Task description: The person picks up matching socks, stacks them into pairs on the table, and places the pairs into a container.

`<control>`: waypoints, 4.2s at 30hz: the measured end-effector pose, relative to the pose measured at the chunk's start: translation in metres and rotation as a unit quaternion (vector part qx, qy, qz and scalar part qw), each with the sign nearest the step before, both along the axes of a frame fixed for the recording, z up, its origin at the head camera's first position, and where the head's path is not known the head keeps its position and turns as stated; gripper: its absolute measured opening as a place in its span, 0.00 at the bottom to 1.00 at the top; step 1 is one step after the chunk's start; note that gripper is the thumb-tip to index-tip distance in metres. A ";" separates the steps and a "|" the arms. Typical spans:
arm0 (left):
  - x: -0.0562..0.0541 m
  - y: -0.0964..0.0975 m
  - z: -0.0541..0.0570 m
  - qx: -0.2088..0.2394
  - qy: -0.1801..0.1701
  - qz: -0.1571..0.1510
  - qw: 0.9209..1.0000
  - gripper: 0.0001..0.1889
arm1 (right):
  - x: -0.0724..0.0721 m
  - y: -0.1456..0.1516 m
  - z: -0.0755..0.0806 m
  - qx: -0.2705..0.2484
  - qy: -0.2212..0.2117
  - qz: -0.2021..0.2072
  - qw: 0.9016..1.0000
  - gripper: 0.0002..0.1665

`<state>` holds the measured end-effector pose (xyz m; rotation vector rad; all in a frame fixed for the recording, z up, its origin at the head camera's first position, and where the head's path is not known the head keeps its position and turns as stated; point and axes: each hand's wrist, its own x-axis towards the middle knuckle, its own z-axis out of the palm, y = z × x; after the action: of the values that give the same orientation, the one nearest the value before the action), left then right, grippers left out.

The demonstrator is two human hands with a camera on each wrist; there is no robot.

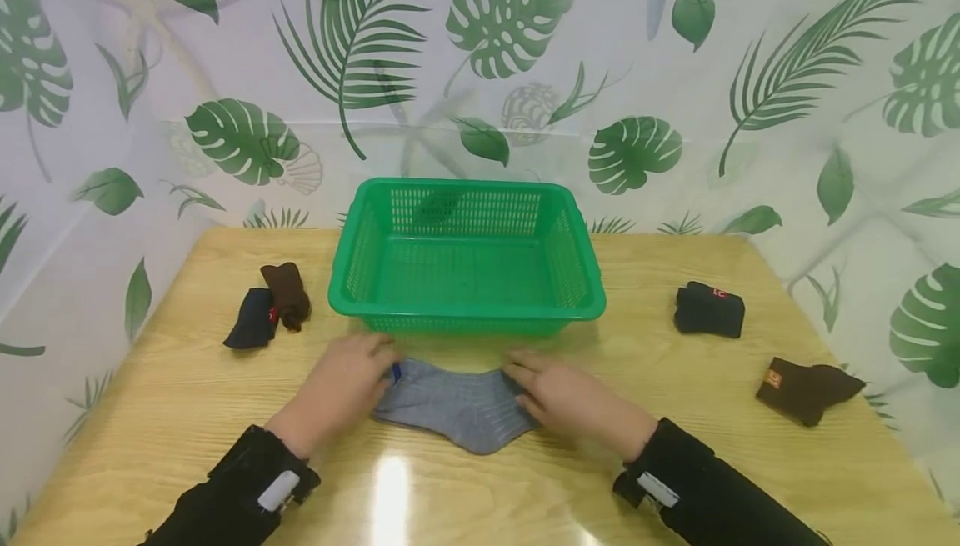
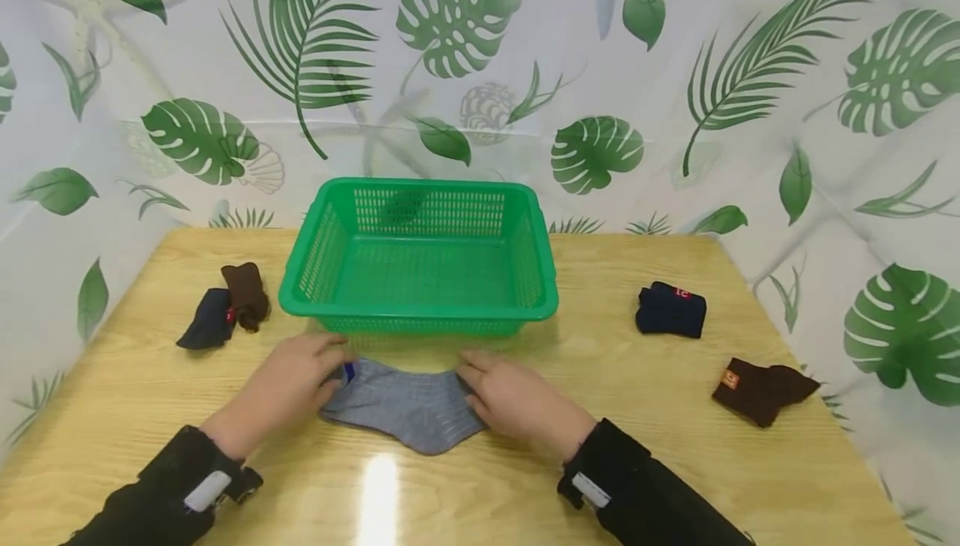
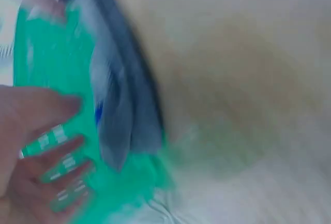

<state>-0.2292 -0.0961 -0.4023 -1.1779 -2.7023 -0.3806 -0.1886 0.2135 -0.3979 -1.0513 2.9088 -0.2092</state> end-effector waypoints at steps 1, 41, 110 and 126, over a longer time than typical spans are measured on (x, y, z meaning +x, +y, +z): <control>0.004 0.003 -0.003 -0.016 0.020 -0.022 0.999 0.13 | 0.001 -0.003 -0.003 0.012 -0.005 0.019 1.000 0.29; 0.015 0.018 -0.003 -0.154 -0.197 -0.070 0.966 0.46 | 0.004 -0.042 -0.007 0.093 -0.156 0.066 0.981 0.59; 0.017 -0.029 -0.026 -0.167 -0.202 -0.002 0.965 0.51 | 0.009 0.018 -0.024 0.048 -0.168 -0.043 0.984 0.61; -0.024 -0.030 0.002 -0.010 -0.255 0.151 0.955 0.21 | -0.024 0.025 0.012 -0.051 -0.145 -0.262 0.953 0.14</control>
<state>-0.2531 -0.1265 -0.3998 -0.7177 -3.2631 -0.6924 -0.2121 0.2383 -0.3861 -0.1996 2.8503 -0.4859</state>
